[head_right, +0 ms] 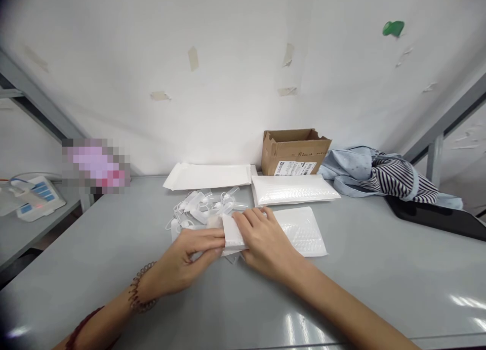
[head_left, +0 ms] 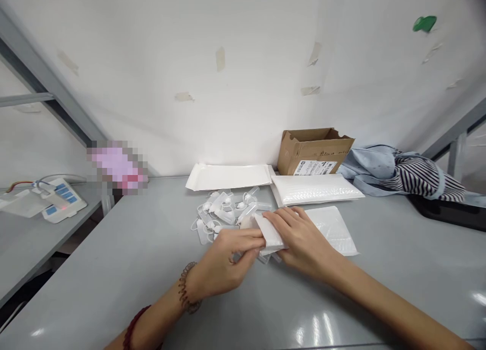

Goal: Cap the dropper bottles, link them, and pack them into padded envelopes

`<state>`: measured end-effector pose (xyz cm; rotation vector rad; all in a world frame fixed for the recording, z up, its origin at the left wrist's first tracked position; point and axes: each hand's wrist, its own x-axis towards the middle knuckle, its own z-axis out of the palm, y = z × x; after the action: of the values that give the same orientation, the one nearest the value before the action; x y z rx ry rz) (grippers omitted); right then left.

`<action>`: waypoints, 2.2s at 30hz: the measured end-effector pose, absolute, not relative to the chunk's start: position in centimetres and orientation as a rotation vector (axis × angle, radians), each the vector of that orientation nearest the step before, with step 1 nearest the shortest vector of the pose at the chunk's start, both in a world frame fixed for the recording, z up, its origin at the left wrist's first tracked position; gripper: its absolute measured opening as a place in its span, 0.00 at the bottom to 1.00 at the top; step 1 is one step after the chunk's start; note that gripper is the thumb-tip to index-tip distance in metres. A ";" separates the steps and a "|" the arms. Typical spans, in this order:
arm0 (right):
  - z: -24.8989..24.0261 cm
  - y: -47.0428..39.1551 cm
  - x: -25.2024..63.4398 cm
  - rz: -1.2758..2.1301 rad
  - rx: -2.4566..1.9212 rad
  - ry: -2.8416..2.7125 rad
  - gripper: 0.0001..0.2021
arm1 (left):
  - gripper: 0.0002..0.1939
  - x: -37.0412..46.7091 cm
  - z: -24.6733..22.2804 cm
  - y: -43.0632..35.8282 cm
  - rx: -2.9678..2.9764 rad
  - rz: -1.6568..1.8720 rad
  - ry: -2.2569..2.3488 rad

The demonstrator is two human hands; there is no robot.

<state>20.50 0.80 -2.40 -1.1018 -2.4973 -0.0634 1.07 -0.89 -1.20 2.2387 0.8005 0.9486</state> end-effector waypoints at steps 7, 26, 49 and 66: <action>-1.7 1.9 21.6 -0.134 -1.248 -2.440 0.19 | 0.12 -2.6 -1.2 2.1 2.236 1.386 1.587; -1.9 1.8 21.4 -0.117 -1.308 -2.467 0.16 | 0.08 -2.4 -0.9 2.4 2.144 1.200 1.548; -3.2 1.6 20.7 -0.131 -1.192 -2.473 0.21 | 0.22 0.6 -3.2 -0.4 2.919 0.902 1.218; -2.7 0.7 20.2 -0.123 -1.124 -2.467 0.20 | 0.08 1.6 -3.1 -1.1 2.738 1.276 1.233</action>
<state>20.15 0.66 -2.69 -1.1242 -2.4674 -0.1225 1.65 -1.06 -3.09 2.7381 1.2328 1.2760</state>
